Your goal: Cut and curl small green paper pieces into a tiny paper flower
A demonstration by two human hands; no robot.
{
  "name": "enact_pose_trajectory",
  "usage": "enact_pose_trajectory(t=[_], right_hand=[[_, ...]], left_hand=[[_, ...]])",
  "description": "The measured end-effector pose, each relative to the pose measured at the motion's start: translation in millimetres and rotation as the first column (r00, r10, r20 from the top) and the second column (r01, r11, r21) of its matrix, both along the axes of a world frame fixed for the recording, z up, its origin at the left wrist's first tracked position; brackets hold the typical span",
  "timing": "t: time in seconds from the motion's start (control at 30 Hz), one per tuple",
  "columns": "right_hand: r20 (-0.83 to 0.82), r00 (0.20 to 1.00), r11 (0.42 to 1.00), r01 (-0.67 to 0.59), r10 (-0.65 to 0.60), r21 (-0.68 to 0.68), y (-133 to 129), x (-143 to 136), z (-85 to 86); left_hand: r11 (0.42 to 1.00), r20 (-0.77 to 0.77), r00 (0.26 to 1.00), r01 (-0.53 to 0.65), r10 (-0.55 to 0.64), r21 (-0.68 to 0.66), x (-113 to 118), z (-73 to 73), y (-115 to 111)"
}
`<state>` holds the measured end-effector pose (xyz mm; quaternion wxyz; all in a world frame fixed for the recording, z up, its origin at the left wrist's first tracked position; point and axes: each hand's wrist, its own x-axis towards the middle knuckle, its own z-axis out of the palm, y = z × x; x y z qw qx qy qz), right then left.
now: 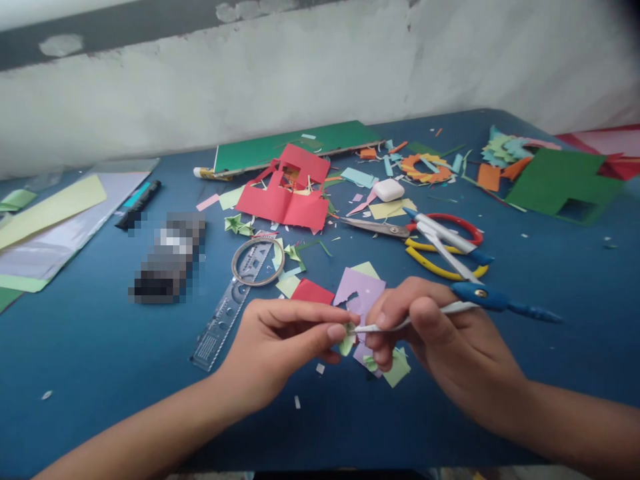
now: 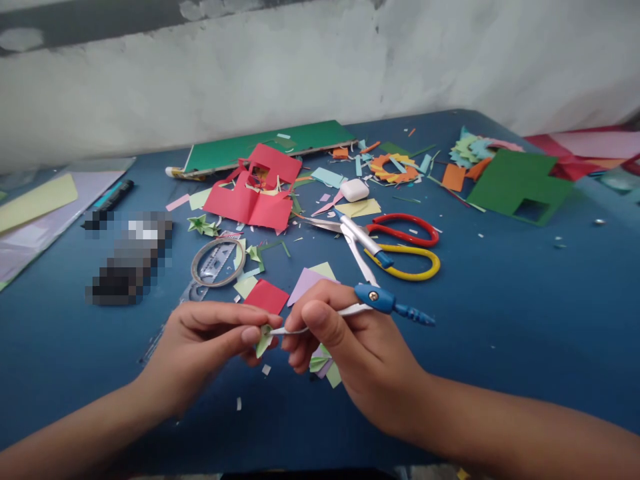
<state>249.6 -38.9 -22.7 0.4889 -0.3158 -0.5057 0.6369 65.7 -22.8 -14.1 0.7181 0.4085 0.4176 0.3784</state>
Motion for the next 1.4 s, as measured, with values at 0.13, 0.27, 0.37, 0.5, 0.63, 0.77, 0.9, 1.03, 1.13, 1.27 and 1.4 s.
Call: enact_pose_trajectory(t=[0.13, 0.27, 0.37, 0.5, 0.63, 0.77, 0.9, 1.03, 1.13, 1.27, 1.4], right_hand=[[-0.005, 1.0, 1.0, -0.022, 0.022, 0.016, -1.8, 1.0, -0.5], [0.003, 1.0, 0.999, 0.001, -0.001, 0.051, -3.5, 2.3, -0.3], [0.021, 1.0, 0.998, 0.01, -0.011, 0.07, -3.4, 2.3, -0.9], [0.044, 0.999, 0.996, 0.021, -0.025, 0.085, -3.2, 1.6, -1.6], [0.05, 0.998, 0.996, 0.029, -0.033, 0.086, -4.0, 2.6, -1.4], [0.049, 0.999, 0.996, 0.016, -0.02, 0.085, -3.8, 3.2, -1.8], [0.039, 0.999, 0.997, 0.005, -0.008, 0.075, -2.7, 2.1, -2.1], [0.028, 1.0, 0.997, -0.002, 0.0, 0.075, -2.3, 1.5, -1.1], [0.019, 1.0, 0.998, -0.003, 0.001, 0.068, -2.7, 1.7, -0.2], [0.018, 1.0, 0.998, -0.006, 0.005, 0.056, -2.9, 1.5, 0.2], [0.021, 1.0, 0.999, -0.002, 0.001, 0.049, -2.8, 1.3, 0.6]], left_hand=[[1.0, 0.008, 1.0, 0.003, -0.003, 0.006, -0.4, -0.6, -0.3], [1.0, 0.035, 0.999, 0.01, -0.01, -0.008, 0.4, -0.5, -0.7], [1.0, 0.041, 0.999, 0.014, -0.013, -0.018, 0.5, -0.9, -1.2], [1.0, 0.033, 0.999, 0.02, -0.019, -0.021, 0.1, -1.3, -1.0], [1.0, 0.042, 0.999, 0.015, -0.015, -0.008, 0.3, -0.7, -0.1], [1.0, 0.041, 0.999, 0.014, -0.014, -0.008, 0.0, -0.4, -0.3], [1.0, 0.037, 0.999, 0.013, -0.013, -0.007, -0.1, -1.4, -1.1], [1.0, 0.046, 0.999, 0.007, -0.007, -0.01, 0.0, -2.0, -1.3], [1.0, 0.045, 0.999, 0.005, -0.004, -0.02, -0.2, -1.8, -1.4], [1.0, 0.057, 0.998, 0.007, -0.005, -0.03, -0.2, -1.7, -2.1], [0.999, 0.077, 0.997, 0.009, -0.007, -0.035, -0.2, -1.4, -2.4]])
